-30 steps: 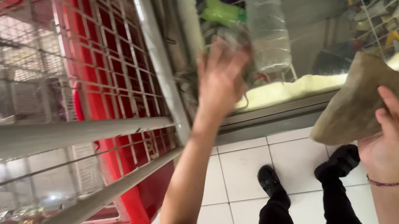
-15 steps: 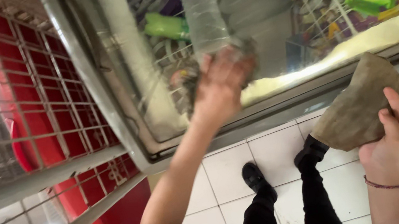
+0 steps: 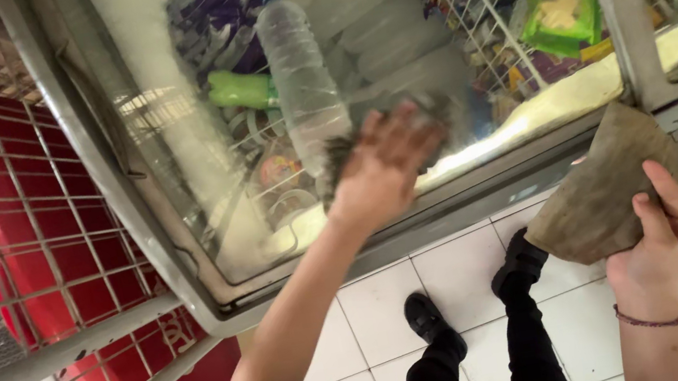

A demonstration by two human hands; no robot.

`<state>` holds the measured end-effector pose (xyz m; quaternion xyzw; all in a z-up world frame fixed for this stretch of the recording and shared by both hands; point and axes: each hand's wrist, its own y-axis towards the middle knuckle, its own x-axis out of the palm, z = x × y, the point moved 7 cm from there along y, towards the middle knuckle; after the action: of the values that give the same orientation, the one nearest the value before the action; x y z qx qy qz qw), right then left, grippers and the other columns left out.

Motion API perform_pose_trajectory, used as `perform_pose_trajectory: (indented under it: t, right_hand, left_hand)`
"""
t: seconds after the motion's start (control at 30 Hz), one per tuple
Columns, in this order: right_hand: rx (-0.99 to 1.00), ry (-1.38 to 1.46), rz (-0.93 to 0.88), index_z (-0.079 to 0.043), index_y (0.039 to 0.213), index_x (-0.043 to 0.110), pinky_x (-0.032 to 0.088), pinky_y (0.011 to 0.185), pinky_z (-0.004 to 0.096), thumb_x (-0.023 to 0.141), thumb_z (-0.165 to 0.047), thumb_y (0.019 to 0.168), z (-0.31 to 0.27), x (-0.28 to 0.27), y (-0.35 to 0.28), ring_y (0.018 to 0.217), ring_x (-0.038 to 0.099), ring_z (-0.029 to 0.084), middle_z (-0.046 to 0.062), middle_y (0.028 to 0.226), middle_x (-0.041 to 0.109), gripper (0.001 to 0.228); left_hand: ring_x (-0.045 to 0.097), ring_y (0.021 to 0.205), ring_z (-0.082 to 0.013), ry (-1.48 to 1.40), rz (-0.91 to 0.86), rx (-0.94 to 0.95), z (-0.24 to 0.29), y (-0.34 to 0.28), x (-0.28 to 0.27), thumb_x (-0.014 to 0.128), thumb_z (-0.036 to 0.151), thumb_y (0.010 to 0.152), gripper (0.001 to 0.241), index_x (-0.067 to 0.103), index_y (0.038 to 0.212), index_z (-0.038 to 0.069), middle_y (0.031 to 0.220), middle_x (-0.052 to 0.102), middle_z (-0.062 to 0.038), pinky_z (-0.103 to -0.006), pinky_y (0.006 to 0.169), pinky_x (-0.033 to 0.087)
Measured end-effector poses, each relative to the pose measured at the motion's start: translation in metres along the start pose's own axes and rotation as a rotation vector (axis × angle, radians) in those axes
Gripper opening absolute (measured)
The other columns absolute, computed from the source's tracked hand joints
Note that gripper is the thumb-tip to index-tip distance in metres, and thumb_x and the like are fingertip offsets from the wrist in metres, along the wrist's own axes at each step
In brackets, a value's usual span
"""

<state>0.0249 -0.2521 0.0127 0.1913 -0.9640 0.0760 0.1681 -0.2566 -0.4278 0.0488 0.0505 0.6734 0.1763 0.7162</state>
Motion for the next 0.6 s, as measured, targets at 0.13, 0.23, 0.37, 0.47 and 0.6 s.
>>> perform_pose_trajectory:
  t: [0.13, 0.23, 0.37, 0.47, 0.6]
  right_hand:
    - [0.005, -0.025, 0.024, 0.004, 0.139, 0.065, 0.051, 0.114, 0.033, 0.051, 0.010, 0.103, -0.003, -0.017, 0.014, 0.123, 0.063, 0.018, 0.010, 0.135, 0.066, 0.039]
    - [-0.011, -0.054, 0.027, 0.003, 0.138, 0.065, 0.051, 0.111, 0.030, 0.052, 0.010, 0.103, -0.004, -0.028, 0.028, 0.121, 0.062, 0.015, 0.007, 0.134, 0.067, 0.038]
    - [-0.097, -0.061, 0.011, 0.006, 0.141, 0.067, 0.047, 0.102, 0.023, 0.058, 0.014, 0.108, -0.011, -0.036, 0.057, 0.103, 0.054, 0.009, 0.004, 0.121, 0.064, 0.035]
    - [-0.082, -0.091, -0.008, 0.004, 0.144, 0.067, 0.048, 0.103, 0.025, 0.058, 0.014, 0.105, -0.024, -0.042, 0.076, 0.107, 0.058, 0.009, 0.004, 0.122, 0.066, 0.041]
    - [-0.127, -0.224, -0.039, 0.003, 0.140, 0.064, 0.048, 0.106, 0.024, 0.056, 0.014, 0.102, -0.050, -0.041, 0.094, 0.122, 0.060, 0.011, 0.005, 0.137, 0.066, 0.040]
  left_hand:
    - [0.033, 0.154, -0.0331, -0.119, 0.166, -0.388, -0.055, 0.059, 0.001, 0.075, 0.018, 0.086, 0.070, 0.052, 0.151, 0.016, 0.154, 0.050, -0.008, -0.0568, 0.129, 0.021]
    - [0.033, 0.151, -0.0333, -0.220, 0.093, -0.254, -0.015, 0.121, 0.026, 0.077, 0.028, 0.084, 0.066, 0.053, 0.145, 0.021, 0.154, 0.050, -0.009, -0.0566, 0.126, 0.018]
    - [0.032, 0.157, -0.0260, -0.227, -0.055, 0.051, 0.080, 0.120, 0.043, 0.076, 0.023, 0.087, 0.069, 0.050, 0.151, 0.030, 0.159, 0.047, -0.003, -0.0505, 0.136, 0.015]
    - [0.033, 0.156, -0.0215, -0.244, -0.157, 0.118, 0.088, 0.096, 0.047, 0.078, 0.019, 0.080, 0.076, 0.051, 0.150, 0.031, 0.157, 0.050, 0.004, -0.0499, 0.134, 0.015]
    - [0.033, 0.150, -0.0270, -0.141, -0.054, -0.158, 0.044, 0.137, 0.064, 0.080, 0.018, 0.074, 0.076, 0.053, 0.146, 0.021, 0.153, 0.053, -0.006, -0.0539, 0.125, 0.013]
